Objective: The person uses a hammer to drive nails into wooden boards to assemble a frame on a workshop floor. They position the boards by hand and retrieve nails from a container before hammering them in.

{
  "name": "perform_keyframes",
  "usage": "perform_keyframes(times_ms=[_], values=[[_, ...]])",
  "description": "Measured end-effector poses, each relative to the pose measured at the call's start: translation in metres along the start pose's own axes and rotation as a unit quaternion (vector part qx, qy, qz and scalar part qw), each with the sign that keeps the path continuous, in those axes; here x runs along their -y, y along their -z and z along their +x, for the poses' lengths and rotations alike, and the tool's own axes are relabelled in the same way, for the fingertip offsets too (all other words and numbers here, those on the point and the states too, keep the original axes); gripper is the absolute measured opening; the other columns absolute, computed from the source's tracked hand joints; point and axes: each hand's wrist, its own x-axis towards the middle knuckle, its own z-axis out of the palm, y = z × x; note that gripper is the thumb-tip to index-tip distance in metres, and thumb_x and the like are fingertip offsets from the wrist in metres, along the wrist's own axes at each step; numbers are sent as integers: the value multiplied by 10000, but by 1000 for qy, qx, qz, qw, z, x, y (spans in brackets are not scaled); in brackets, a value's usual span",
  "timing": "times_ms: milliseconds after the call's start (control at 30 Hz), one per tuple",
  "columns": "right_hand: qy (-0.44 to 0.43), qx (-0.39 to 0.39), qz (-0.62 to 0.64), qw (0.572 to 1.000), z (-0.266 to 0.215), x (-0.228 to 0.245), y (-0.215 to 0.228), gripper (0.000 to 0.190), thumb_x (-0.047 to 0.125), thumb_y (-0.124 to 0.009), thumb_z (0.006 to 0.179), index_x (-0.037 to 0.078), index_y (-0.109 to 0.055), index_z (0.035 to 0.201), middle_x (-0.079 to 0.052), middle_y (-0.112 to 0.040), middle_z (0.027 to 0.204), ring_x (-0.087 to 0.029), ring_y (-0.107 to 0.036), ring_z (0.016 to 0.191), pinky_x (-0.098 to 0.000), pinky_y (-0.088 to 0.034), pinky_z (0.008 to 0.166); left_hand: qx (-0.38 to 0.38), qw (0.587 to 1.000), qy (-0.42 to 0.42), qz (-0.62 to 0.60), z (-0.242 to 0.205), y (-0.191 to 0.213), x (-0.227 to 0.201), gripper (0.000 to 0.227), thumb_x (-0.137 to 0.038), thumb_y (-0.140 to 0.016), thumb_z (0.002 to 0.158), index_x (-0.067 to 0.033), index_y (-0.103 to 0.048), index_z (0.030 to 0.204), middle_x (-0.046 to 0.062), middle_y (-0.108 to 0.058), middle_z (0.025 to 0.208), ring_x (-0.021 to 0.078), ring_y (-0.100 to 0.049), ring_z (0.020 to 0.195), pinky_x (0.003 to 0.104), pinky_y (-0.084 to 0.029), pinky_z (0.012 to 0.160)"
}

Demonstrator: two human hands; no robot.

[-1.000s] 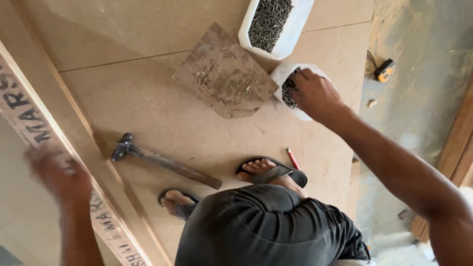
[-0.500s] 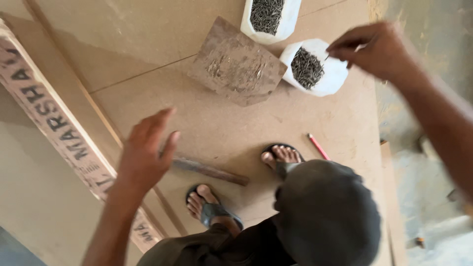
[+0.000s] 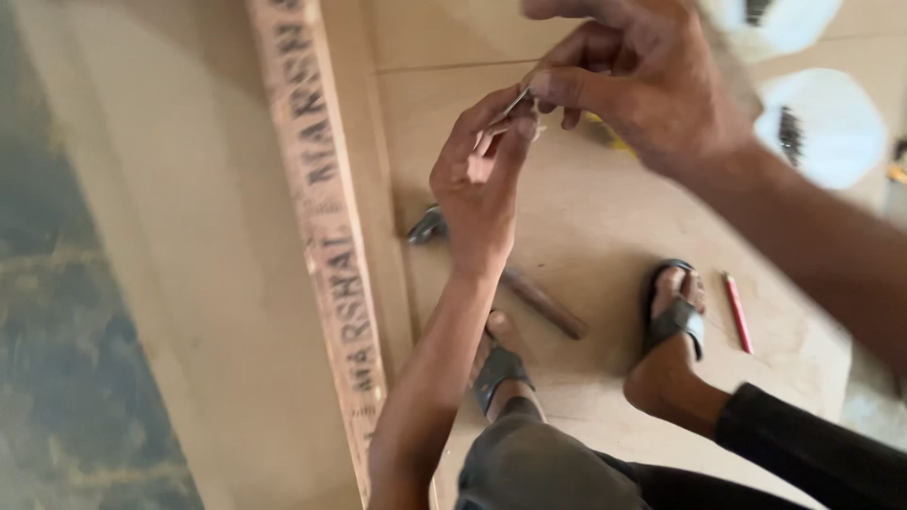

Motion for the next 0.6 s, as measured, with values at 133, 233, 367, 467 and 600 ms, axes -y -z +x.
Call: perform_keyframes(times_ms=[133,233,367,467,600], values=[[1,-58,198,979,12,-48,-80,428,-14,-715,1036,-45,-561,1435,-131,-736,1027,-190,-741,914,-307,-613,795,-62,995,-10,-82,11,50,4,127,-85,-731,1067,4,-736,1157,68,-700,1138,155,-676,1041,359,-593,983],[-83,-88,352,928,12,-95,-104,435,15,-667,992,-3,-521,1402,-135,-766,1026,-208,-766,904,-279,-600,719,-134,985,12,-106,18,76,9,174,-87,-730,1029,8,-748,1174,115,-754,1118,174,-694,1023,331,-569,919],[-53,-109,78,990,-13,-150,-111,353,83,-607,1087,-12,-533,1419,-106,-740,1102,-171,-729,917,-280,-618,739,-138,988,2,-71,31,108,10,198,-117,-716,1015,-14,-754,1180,116,-775,1031,169,-724,892,338,-602,835],[-64,-55,-229,970,-50,-185,-131,391,157,-712,959,42,-595,1314,-130,-723,965,-218,-721,794,-299,-575,609,-127,992,3,19,40,130,10,208,-133,-694,1021,-46,-747,1202,113,-776,979,138,-709,753,286,-593,692],[48,9,-492,869,-95,-218,-159,793,325,-825,656,-12,-501,1296,-228,-674,1028,-392,-706,877,-421,-584,572,-126,976,-58,170,81,154,17,182,-127,-671,1019,-67,-735,1178,106,-795,976,112,-722,726,241,-622,621]])
